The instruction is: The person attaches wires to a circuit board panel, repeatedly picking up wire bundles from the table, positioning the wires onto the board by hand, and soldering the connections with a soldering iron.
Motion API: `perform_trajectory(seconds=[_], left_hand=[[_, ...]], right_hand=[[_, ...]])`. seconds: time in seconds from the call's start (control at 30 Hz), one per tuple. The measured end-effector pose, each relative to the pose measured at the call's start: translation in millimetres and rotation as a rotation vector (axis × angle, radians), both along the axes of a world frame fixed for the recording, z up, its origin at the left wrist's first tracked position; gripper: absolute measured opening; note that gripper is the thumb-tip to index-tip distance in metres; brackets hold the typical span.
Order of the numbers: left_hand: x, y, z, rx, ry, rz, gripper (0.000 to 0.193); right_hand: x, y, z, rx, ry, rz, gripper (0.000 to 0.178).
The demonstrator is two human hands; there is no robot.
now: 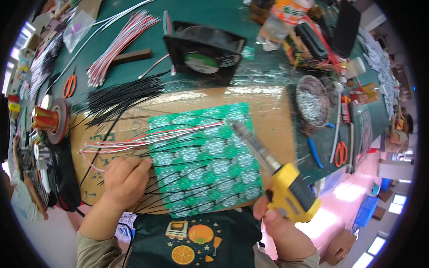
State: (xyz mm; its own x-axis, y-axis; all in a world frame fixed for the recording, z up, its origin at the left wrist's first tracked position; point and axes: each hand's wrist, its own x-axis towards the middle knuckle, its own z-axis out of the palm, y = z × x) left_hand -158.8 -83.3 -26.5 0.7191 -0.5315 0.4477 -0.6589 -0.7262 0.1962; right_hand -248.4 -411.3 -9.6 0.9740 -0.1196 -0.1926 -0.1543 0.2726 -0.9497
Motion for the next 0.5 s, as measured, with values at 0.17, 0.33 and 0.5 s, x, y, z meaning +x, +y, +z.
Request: perform_trajectory(seconds=[0.17, 0.33, 0.5], left_hand=[[-2, -2, 3, -0.024, -0.016, 0.018, 0.026], [0, -2, 9, -0.091, 0.081, 0.023, 0.019], [30, 16, 35, -0.166, 0.067, 0.189, 0.012]], right_hand=[[17, -69, -6, -0.228, -0.439, -0.443, 0.058], [22, -111, -15, -0.225, -0.173, -0.479, 0.047], [25, -78, -31, -0.075, -0.305, -0.451, 0.051]])
